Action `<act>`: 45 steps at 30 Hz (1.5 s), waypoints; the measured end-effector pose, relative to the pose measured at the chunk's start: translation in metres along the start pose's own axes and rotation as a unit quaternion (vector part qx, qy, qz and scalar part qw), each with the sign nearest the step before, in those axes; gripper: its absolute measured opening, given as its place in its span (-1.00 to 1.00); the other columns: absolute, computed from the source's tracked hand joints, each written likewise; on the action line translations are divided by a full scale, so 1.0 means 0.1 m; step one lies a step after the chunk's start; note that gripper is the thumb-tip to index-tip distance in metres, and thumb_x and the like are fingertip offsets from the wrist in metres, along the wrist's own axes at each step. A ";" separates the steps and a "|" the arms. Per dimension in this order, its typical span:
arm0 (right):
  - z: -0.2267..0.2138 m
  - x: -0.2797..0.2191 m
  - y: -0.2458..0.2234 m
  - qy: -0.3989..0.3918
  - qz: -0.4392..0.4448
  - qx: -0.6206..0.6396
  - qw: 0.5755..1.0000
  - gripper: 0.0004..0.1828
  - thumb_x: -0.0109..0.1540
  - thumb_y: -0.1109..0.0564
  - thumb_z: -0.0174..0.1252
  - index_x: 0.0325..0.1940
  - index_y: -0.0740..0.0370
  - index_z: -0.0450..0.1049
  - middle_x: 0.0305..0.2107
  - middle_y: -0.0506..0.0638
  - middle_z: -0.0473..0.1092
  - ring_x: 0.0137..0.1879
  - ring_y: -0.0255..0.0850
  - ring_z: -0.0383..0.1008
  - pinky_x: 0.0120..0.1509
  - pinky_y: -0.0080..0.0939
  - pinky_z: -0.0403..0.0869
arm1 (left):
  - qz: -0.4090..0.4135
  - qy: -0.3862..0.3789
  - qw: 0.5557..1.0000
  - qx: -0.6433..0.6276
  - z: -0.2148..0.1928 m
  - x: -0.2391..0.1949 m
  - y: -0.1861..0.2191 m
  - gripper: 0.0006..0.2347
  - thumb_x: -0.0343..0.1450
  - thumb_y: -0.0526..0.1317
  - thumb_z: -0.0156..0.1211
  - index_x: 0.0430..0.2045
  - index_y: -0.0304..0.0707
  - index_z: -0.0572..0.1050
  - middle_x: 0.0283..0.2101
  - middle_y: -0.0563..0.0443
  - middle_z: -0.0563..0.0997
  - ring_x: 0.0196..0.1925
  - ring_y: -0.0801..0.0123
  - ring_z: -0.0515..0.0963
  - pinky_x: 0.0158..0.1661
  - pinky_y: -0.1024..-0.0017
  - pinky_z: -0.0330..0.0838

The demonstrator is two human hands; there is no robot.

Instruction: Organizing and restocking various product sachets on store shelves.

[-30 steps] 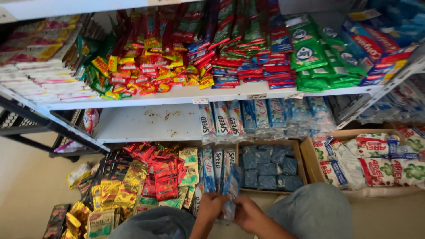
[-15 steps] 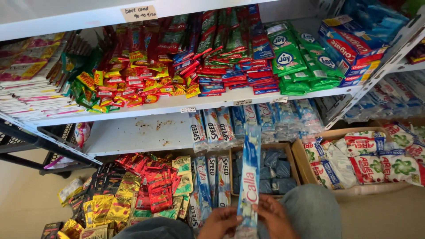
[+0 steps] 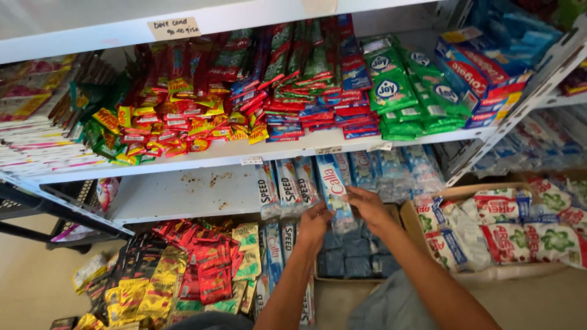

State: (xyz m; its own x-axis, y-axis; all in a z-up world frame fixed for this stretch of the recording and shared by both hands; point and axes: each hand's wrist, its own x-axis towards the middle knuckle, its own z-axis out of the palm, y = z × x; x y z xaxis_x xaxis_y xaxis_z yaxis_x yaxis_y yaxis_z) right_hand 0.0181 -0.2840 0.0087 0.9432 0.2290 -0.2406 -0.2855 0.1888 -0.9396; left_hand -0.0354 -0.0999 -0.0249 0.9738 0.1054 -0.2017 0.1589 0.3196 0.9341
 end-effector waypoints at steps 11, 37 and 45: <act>-0.08 0.22 0.30 0.055 0.081 0.044 0.994 -0.51 0.24 0.14 0.25 0.28 0.16 0.48 -0.42 -0.04 0.45 -0.37 -0.25 0.41 -0.36 -0.23 0.35 | -0.008 0.047 0.999 -0.019 -0.06 1.11 -0.31 -0.77 0.32 -0.38 0.27 -0.17 -0.42 0.60 -0.25 -0.01 0.70 -0.30 0.38 0.60 -0.29 0.42 0.47; 0.29 0.37 -0.04 0.097 0.178 0.345 0.916 -0.07 0.22 -0.43 0.07 0.41 0.32 0.23 0.06 0.11 0.38 0.13 -0.03 0.42 0.32 0.13 0.36 | 0.073 0.231 0.889 0.389 -0.10 1.85 -0.56 -0.71 0.17 -0.26 0.29 -0.28 -0.40 0.67 -0.28 -0.35 0.71 -0.22 0.02 0.73 -0.14 0.25 0.59; 0.23 0.40 -0.01 0.066 0.175 0.359 0.915 -0.03 0.26 -0.51 -0.04 0.46 0.30 0.21 0.10 0.14 0.35 0.08 0.00 0.35 0.27 0.13 0.31 | 0.049 0.194 0.876 0.438 0.02 1.84 -0.56 -0.67 0.17 -0.15 0.35 -0.33 -0.46 0.61 -0.25 -0.41 0.67 -0.15 -0.15 0.69 -0.10 0.14 0.58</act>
State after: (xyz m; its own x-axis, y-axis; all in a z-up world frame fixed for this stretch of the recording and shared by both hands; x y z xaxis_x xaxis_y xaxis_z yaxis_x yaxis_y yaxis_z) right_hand 0.0520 -0.2531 0.0052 0.7717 0.2867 -0.5677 -0.5669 0.7148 -0.4096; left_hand 0.1350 -0.1005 -0.1139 0.8881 0.4584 -0.0335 0.3067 -0.5369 0.7859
